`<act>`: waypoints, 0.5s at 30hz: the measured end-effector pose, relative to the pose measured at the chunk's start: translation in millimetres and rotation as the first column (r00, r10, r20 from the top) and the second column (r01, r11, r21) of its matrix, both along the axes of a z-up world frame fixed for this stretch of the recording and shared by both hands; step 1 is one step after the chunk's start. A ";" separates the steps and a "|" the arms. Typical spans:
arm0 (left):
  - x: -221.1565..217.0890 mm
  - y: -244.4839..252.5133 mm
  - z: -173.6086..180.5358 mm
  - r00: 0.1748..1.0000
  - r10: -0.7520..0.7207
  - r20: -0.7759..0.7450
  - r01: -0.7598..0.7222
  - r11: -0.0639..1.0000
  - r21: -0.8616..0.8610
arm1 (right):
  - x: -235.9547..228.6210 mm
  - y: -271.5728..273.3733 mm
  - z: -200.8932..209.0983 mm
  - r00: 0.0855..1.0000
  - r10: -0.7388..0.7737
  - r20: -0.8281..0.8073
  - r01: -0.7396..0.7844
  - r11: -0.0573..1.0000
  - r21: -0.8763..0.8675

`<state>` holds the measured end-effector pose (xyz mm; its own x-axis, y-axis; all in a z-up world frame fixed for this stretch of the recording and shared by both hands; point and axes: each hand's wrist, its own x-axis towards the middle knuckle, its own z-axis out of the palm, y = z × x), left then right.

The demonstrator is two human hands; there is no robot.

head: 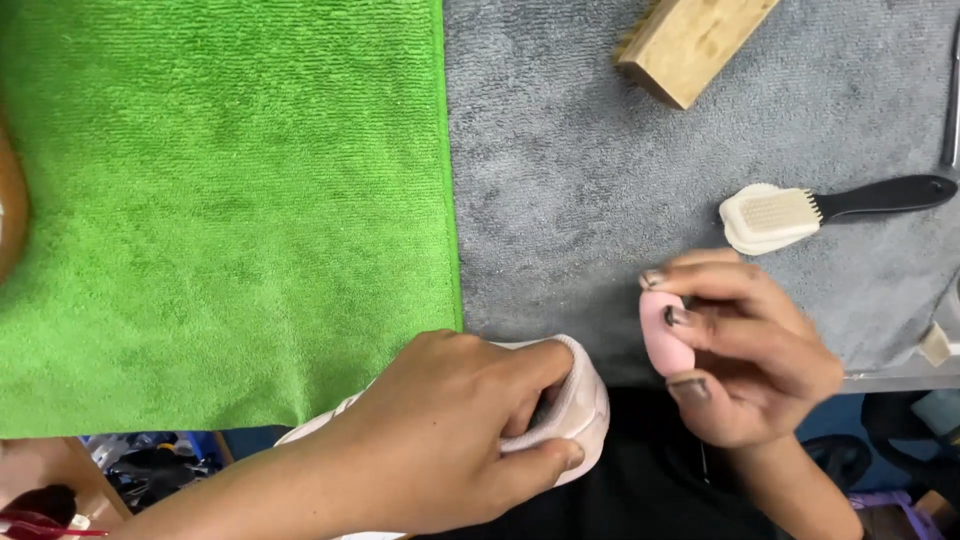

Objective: The person cleans a pair of pink sneakers by scraping the heel with a metal tool, then rubbing the collar and tongue with a pink eraser. They briefly inspect the shoe and continue erasing the collar area.

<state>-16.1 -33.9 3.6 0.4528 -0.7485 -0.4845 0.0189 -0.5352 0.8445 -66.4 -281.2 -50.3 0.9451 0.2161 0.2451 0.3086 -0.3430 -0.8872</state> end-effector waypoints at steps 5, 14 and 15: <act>-7.6 -0.4 5.8 1.000 -0.013 -0.017 0.013 1.000 -0.020 | 0.1 15.5 1.8 0.995 0.089 -0.043 -0.085 0.992 0.092; -32.1 -3.6 15.5 0.993 0.003 0.120 0.021 0.979 -0.205 | -64.0 1.7 62.2 0.994 0.050 -0.101 -0.061 0.993 -0.101; -34.5 -2.3 17.7 0.992 0.000 0.126 0.025 0.979 -0.201 | -58.6 -11.0 45.6 0.994 0.048 -0.095 -0.057 0.994 -0.097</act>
<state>-50.5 -36.2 21.3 0.4900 -0.8309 -0.2635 -0.0991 -0.3535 0.9302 -125.0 -292.2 -4.7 0.9493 0.2849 0.1325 0.2472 -0.4165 -0.8749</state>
